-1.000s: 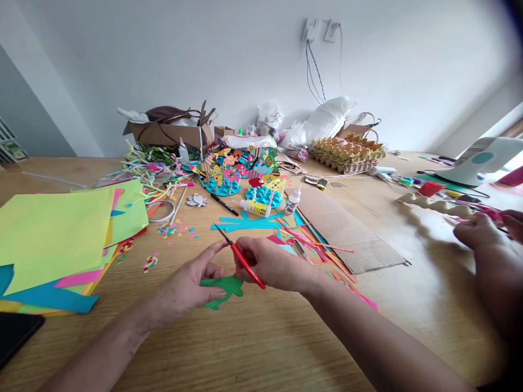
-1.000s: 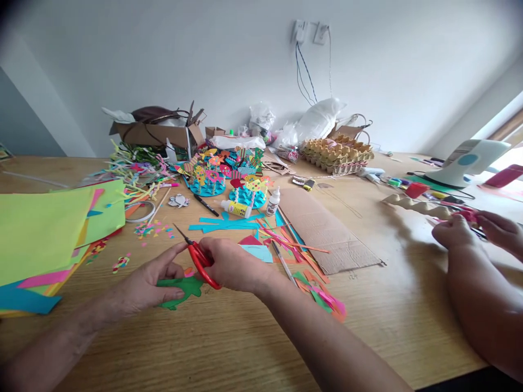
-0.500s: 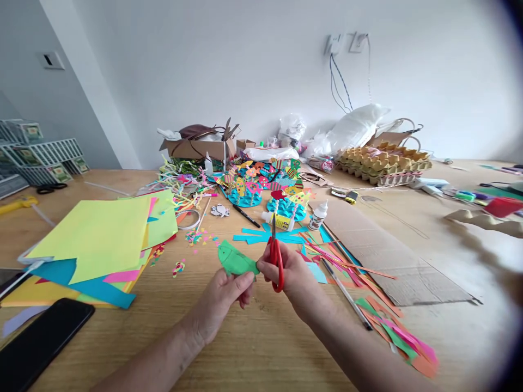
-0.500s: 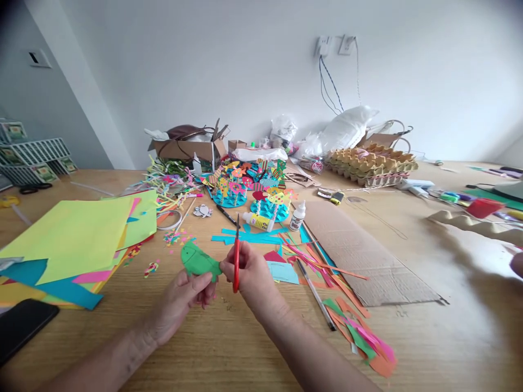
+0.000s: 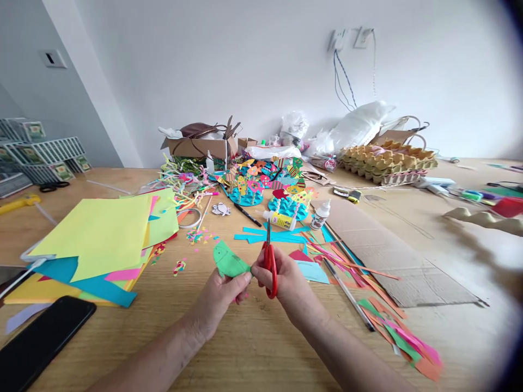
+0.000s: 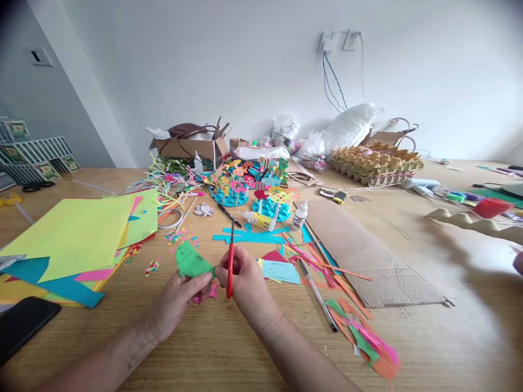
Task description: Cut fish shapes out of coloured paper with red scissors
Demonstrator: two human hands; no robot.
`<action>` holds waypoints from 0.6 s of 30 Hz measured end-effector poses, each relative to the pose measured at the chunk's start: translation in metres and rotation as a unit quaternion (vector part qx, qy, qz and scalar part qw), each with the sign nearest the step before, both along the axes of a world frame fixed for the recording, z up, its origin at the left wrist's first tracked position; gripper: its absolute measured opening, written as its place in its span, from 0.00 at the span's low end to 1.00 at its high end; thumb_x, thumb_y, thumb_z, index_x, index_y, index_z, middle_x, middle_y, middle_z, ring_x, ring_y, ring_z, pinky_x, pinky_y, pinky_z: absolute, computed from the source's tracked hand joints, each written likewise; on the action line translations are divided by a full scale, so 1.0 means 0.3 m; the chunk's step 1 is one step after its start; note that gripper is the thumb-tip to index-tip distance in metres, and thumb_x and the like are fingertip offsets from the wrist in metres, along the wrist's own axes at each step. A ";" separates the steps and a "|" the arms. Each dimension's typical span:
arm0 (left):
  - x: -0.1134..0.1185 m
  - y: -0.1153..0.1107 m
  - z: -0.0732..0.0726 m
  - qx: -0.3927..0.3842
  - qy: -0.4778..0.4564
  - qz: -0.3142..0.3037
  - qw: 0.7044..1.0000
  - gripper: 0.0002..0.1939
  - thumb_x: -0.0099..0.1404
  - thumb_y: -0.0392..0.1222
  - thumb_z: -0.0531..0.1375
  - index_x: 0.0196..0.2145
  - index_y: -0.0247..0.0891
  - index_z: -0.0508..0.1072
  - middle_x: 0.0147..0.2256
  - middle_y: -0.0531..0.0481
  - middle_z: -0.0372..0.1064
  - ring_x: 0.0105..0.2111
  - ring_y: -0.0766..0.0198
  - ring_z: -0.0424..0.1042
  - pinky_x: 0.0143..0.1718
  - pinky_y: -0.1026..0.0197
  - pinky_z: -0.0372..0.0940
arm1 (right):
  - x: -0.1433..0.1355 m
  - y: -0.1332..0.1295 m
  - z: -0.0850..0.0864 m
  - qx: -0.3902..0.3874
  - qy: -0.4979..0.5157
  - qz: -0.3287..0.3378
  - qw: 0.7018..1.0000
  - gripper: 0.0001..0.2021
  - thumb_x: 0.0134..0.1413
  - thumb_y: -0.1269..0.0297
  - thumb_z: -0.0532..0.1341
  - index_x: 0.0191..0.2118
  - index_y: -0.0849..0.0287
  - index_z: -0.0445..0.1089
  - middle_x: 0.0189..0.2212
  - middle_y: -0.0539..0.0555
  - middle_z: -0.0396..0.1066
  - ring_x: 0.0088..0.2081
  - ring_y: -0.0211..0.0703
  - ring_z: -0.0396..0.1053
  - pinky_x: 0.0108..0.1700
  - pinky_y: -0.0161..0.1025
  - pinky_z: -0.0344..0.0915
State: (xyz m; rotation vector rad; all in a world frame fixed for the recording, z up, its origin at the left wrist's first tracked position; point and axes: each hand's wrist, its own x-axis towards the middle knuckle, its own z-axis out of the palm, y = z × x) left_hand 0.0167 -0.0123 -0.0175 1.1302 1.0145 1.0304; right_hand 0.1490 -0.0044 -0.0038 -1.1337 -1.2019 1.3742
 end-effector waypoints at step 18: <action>-0.031 0.016 -0.013 0.016 0.013 0.026 0.999 0.13 0.55 0.43 0.55 0.17 0.39 0.58 0.15 0.59 0.53 0.18 0.70 0.52 0.23 0.65 0.50 | -0.017 -0.043 -0.001 0.004 0.028 0.009 1.000 0.14 0.40 0.58 0.64 0.27 0.58 0.58 0.20 0.45 0.61 0.22 0.34 0.58 0.23 0.32 0.54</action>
